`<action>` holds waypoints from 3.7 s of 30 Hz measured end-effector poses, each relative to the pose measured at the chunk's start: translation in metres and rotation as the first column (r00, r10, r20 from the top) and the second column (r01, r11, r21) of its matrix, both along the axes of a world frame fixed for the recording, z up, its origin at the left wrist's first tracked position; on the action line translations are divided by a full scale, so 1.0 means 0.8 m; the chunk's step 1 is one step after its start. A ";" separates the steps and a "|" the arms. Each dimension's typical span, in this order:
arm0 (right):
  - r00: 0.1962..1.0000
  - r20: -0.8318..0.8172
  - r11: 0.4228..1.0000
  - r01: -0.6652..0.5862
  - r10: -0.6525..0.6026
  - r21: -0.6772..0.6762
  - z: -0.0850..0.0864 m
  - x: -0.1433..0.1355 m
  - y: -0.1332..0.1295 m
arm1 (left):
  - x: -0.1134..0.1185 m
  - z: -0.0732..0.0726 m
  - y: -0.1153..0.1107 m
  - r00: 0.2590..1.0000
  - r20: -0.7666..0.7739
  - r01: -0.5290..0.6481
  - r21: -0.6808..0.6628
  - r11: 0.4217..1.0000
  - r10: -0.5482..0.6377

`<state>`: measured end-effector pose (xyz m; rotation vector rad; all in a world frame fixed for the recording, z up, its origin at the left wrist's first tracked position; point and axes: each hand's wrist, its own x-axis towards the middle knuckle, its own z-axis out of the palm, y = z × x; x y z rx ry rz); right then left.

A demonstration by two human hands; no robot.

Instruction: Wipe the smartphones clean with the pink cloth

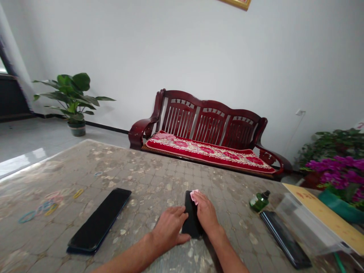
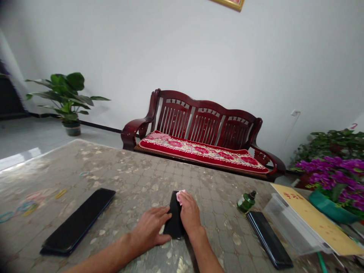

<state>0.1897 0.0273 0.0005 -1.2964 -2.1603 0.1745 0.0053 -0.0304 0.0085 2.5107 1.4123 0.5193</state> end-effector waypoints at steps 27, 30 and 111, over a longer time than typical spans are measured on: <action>0.995 0.102 1.000 -0.014 0.015 -0.006 0.008 -0.007 -0.038 | 0.002 -0.004 -0.001 0.999 0.026 0.021 0.035 0.999 -0.022; 0.995 0.100 1.000 0.011 -0.008 -0.029 0.018 -0.012 -0.021 | 0.003 -0.005 -0.001 0.999 0.017 0.034 0.038 0.999 -0.035; 0.922 0.385 0.998 0.047 -0.030 -0.035 0.050 0.014 -0.044 | 0.003 -0.022 0.000 0.990 0.084 0.102 0.142 0.985 -0.115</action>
